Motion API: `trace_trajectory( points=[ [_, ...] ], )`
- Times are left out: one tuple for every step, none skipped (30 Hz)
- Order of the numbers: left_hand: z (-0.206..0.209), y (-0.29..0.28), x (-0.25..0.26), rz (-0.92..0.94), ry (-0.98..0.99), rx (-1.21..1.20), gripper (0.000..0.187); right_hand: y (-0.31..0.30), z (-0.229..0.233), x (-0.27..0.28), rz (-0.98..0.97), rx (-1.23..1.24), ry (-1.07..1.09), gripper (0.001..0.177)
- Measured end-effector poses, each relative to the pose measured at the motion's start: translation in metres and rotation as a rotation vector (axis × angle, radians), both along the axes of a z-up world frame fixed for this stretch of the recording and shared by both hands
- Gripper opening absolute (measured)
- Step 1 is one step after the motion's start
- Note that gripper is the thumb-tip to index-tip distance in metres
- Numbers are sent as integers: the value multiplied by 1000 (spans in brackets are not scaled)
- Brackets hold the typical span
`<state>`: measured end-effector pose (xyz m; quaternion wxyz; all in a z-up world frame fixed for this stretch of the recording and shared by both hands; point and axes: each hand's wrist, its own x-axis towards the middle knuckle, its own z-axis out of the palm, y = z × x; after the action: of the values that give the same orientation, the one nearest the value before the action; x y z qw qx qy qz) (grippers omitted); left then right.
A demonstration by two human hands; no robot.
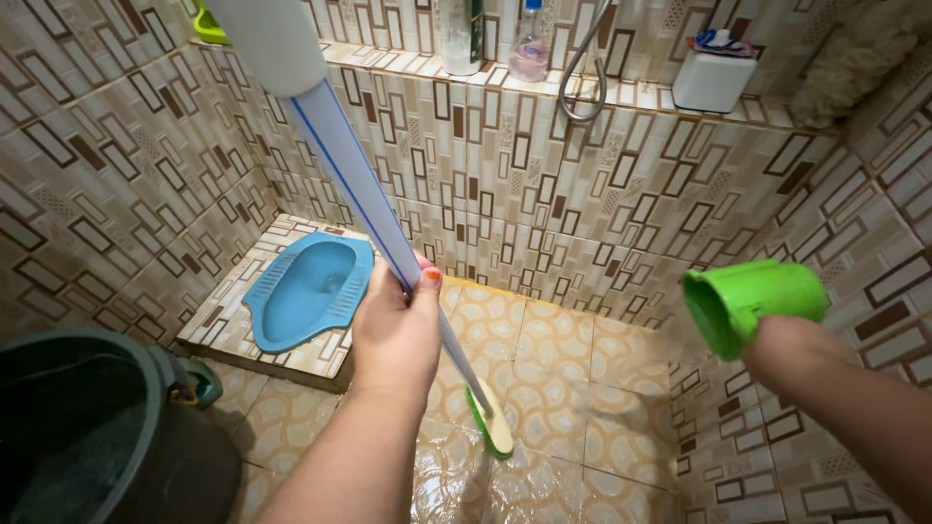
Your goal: The person assembles a mop by connecting a handle to a mop head in a bathroom. They then use a green cup to pour water from a bucket onto the mop head and floor.
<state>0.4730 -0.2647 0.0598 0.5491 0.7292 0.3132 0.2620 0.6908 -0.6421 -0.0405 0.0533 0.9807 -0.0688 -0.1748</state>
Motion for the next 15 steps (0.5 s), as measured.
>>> trace_trajectory(
  points=[
    [2,-2,0,-3,7,-3,14,-5,7,-6,20,-34,-4,28],
    [5,-3,1,-6,7,0,13,-4,13,-9,41,-63,-15,26],
    [8,-2,4,-9,7,2,13,-2,18,-11,32,-65,-26,25],
    [11,-1,5,-9,6,-17,13,0,22,-13,28,-70,-32,26],
    [13,2,7,-9,6,-36,13,3,26,-14,24,-75,-38,27],
    [14,5,6,-9,12,-57,13,6,26,-15,16,-84,-29,26],
    [14,8,6,-22,-32,-67,13,10,25,-13,9,-92,-21,25],
    [15,12,7,-33,-78,-76,13,13,23,-10,3,-99,-15,25],
    [16,16,7,-45,-124,-84,13,17,20,-6,43,-75,-53,25],
    [18,22,5,-19,-92,-54,14,26,17,3,89,-50,-98,25],
    [20,27,3,7,-60,-25,15,36,14,11,136,-26,-142,25],
    [23,35,1,38,-29,6,16,48,8,19,145,35,-165,27],
    [26,44,-1,58,-8,-4,17,61,3,28,154,96,-187,30],
    [28,54,-3,75,18,-11,19,76,-4,35,159,160,-204,34],
    [30,66,-4,92,44,-20,20,95,-12,43,43,386,-201,32]
  ],
)
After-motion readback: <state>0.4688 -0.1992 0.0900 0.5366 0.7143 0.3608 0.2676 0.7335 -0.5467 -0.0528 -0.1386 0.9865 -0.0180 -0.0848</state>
